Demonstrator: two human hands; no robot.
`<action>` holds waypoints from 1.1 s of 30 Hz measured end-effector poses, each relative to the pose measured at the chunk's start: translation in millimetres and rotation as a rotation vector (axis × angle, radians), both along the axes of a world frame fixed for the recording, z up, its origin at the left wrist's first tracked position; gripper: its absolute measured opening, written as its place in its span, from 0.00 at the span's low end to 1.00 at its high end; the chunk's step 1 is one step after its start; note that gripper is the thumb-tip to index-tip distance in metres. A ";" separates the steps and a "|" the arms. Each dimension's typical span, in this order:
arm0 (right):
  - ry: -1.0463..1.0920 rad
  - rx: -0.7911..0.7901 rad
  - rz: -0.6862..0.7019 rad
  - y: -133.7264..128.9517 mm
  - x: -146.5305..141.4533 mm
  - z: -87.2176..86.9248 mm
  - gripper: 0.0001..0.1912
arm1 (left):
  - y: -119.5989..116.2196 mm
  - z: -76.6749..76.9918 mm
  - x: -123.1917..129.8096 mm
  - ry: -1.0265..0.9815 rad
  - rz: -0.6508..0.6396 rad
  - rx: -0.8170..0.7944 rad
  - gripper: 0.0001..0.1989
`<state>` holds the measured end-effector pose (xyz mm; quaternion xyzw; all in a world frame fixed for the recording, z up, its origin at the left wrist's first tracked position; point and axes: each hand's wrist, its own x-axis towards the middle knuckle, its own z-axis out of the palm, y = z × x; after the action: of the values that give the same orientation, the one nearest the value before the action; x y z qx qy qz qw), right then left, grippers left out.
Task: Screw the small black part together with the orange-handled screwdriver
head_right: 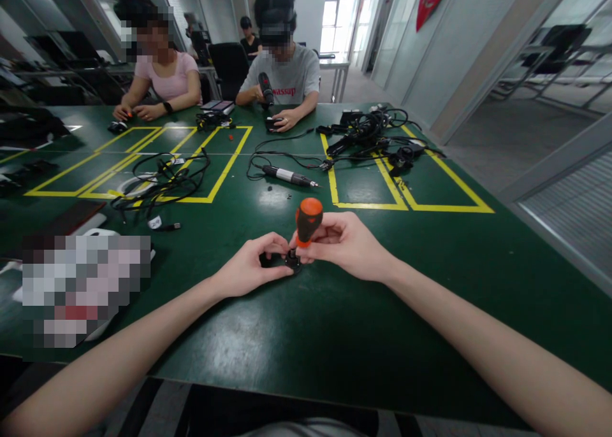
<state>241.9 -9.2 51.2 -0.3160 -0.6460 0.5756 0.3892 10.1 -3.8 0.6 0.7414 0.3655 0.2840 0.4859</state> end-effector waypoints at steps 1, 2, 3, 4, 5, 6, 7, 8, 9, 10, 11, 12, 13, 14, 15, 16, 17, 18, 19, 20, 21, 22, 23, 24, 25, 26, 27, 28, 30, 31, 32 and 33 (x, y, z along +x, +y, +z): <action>-0.001 0.001 0.003 0.5 0.0 0.5 0.11 | 0.0 0.4 0.0 0.002 0.003 0.000 0.15; 0.003 -0.002 0.007 0.9 -0.1 0.8 0.11 | 0.0 0.8 -0.1 0.003 0.005 0.003 0.15; 0.010 -0.011 0.011 1.4 -0.1 0.7 0.11 | 0.1 1.1 -0.1 0.006 0.006 0.007 0.15; 0.021 -0.023 0.018 1.9 -0.1 0.3 0.12 | 0.2 1.3 -0.1 0.011 0.006 0.014 0.15; 0.036 -0.036 0.028 2.2 -0.1 -0.5 0.12 | 0.4 1.4 0.0 0.018 0.007 0.023 0.15; 0.051 -0.047 0.039 2.4 -0.2 -1.5 0.13 | 0.6 1.3 0.0 0.029 0.008 0.031 0.15; 0.068 -0.053 0.050 2.4 -0.3 -2.6 0.13 | 0.8 1.2 0.1 0.038 0.008 0.038 0.15; 0.081 -0.054 0.056 2.2 -0.4 -3.7 0.14 | 1.0 1.0 0.2 0.047 0.007 0.044 0.15; 0.090 -0.052 0.057 1.9 -0.7 -4.6 0.15 | 1.2 0.6 0.3 0.057 0.009 0.051 0.15; 0.092 -0.046 0.052 1.5 -1.0 -5.1 0.15 | 1.3 0.2 0.4 0.067 0.015 0.063 0.15; 0.085 -0.037 0.042 1.1 -1.5 -5.2 0.15 | 1.4 -0.2 0.4 0.077 0.025 0.079 0.15; 0.070 -0.026 0.031 0.7 -2.0 -5.0 0.14 | 1.5 -0.6 0.4 0.089 0.037 0.098 0.16; 0.051 -0.011 0.020 0.4 -2.5 -4.4 0.13 | 1.5 -0.8 0.3 0.103 0.048 0.118 0.16; 0.030 0.002 0.008 0.2 -2.9 -3.7 0.12 | 1.5 -0.8 0.2 0.118 0.055 0.137 0.17; 0.014 0.014 -0.004 0.2 -3.3 -3.0 0.13 | 1.4 -0.7 0.1 0.131 0.059 0.152 0.17; 0.006 0.022 -0.016 0.3 -3.6 -2.6 0.13 | 1.3 -0.5 -0.1 0.140 0.059 0.163 0.18; 0.003 0.024 -0.022 0.4 -3.8 -2.5 0.14 | 1.2 -0.1 -0.3 0.148 0.057 0.173 0.18; 0.004 0.021 -0.024 0.6 -3.9 -2.7 0.14 | 1.1 0.2 -0.4 0.153 0.054 0.182 0.18; 0.008 0.014 -0.019 0.8 -4.0 -3.2 0.15 | 1.0 0.5 -0.5 0.156 0.053 0.191 0.18; 0.017 0.007 -0.007 1.0 -4.0 -4.0 0.15 | 0.9 0.7 -0.6 0.158 0.052 0.200 0.18; 0.031 0.001 0.009 1.1 -3.9 -4.9 0.15 | 0.8 1.0 -0.7 0.160 0.051 0.207 0.17; 0.046 -0.002 0.022 1.2 -3.9 -5.9 0.16 | 0.8 1.2 -0.8 0.162 0.049 0.211 0.17; 0.062 -0.001 0.031 1.1 -4.0 -6.7 0.16 | 0.9 1.4 -0.9 0.165 0.046 0.214 0.17; 0.076 0.004 0.032 0.9 -4.0 -7.3 0.16 | 0.9 1.7 -1.1 0.167 0.044 0.215 0.17; 0.080 0.010 0.031 0.6 -4.1 -7.6 0.16 | 1.0 1.9 -1.3 0.171 0.041 0.215 0.16; 0.074 0.017 0.027 0.3 -4.1 -7.6 0.15 | 1.1 2.2 -1.4 0.174 0.039 0.216 0.16; 0.059 0.024 0.024 -0.1 -4.2 -7.3 0.15 | 1.1 2.4 -1.6 0.178 0.038 0.216 0.16; 0.039 0.031 0.020 -0.5 -4.2 -6.7 0.14 | 1.1 2.5 -1.7 0.182 0.038 0.217 0.16; 0.000 0.043 0.014 -1.2 -4.2 -5.2 0.15 | 0.9 2.4 -1.9 0.187 0.041 0.217 0.17; -0.011 0.049 0.012 -1.5 -4.1 -4.4 0.15 | 0.7 2.3 -2.0 0.191 0.043 0.215 0.17; -0.015 0.053 0.010 -1.6 -4.1 -3.7 0.15 | 0.5 2.1 -2.1 0.195 0.045 0.212 0.17; -0.013 0.057 0.011 -1.7 -3.9 -3.2 0.15 | 0.3 2.0 -2.3 0.199 0.046 0.210 0.18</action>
<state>238.0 -10.9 48.0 -0.3049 -0.6663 0.5571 0.3908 7.7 -3.5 2.6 0.8039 0.3972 0.2570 0.3605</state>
